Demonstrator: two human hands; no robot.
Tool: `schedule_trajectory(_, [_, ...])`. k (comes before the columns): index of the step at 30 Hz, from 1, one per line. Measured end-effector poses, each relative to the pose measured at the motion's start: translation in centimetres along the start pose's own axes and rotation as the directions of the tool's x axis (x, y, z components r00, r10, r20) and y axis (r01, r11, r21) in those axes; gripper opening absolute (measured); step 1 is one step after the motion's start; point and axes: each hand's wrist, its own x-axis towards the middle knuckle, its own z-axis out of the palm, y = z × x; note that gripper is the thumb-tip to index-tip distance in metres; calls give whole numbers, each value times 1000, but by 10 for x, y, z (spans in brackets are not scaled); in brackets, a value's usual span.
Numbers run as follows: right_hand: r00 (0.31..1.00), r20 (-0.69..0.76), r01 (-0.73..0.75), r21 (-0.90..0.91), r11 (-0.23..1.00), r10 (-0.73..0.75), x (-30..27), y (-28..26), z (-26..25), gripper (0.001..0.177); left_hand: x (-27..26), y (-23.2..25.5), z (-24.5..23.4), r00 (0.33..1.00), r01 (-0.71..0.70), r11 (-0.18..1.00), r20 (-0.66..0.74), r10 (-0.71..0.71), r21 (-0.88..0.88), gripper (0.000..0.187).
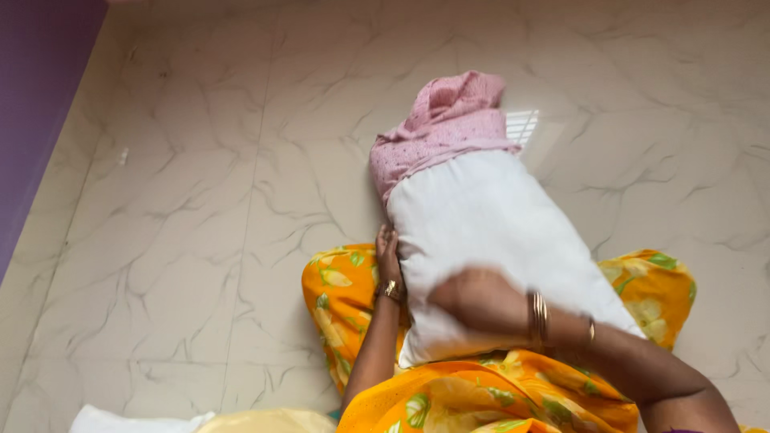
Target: The person sits on the floor and puts a pink patterned pillowcase onto a white pillow, smoothing it out. They then repeat the process with a second pillow using a different pink patterned pillowcase.
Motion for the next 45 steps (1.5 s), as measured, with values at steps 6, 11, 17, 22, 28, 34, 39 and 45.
schedule_trajectory(6, [909, 20, -385, -343, 857, 417, 73, 104, 55, 59, 55, -35, -3, 998, 62, 986, -35, -57, 152, 42])
schedule_trajectory(11, [837, 131, -443, -406, 799, 531, 83, 112, 80, 66, 34, -29, 11, 966, -99, 838, -149, 210, 536, 24])
schedule_trajectory(17, [767, 202, -487, -434, 757, 609, 106, 126, 65, 62, -87, 1, 4, 728, -654, 418, 376, 573, 630, 12])
schedule_trajectory(22, [826, 164, -456, -367, 811, 539, 121, 130, 91, 63, -128, 61, -23, 844, -515, 427, 527, 102, 743, 9])
schedule_trajectory(28, [924, -69, -381, -232, 895, 375, 108, 130, 120, 68, -69, 113, 35, 810, -584, 385, 482, 334, 714, 17])
schedule_trajectory(34, [835, 229, -468, -183, 864, 501, 47, 161, 121, 51, 33, 86, 157, 709, -657, -136, 669, 223, 742, 44])
schedule_trajectory(39, [358, -94, -932, 27, 362, 929, -33, 238, 42, 73, 93, 51, 216, 778, -539, -419, 623, 85, 731, 36])
schedule_trajectory(45, [360, 168, -920, 227, 320, 918, -24, 224, 29, 79, 141, 0, 261, 541, -642, -618, 839, 55, 454, 8])
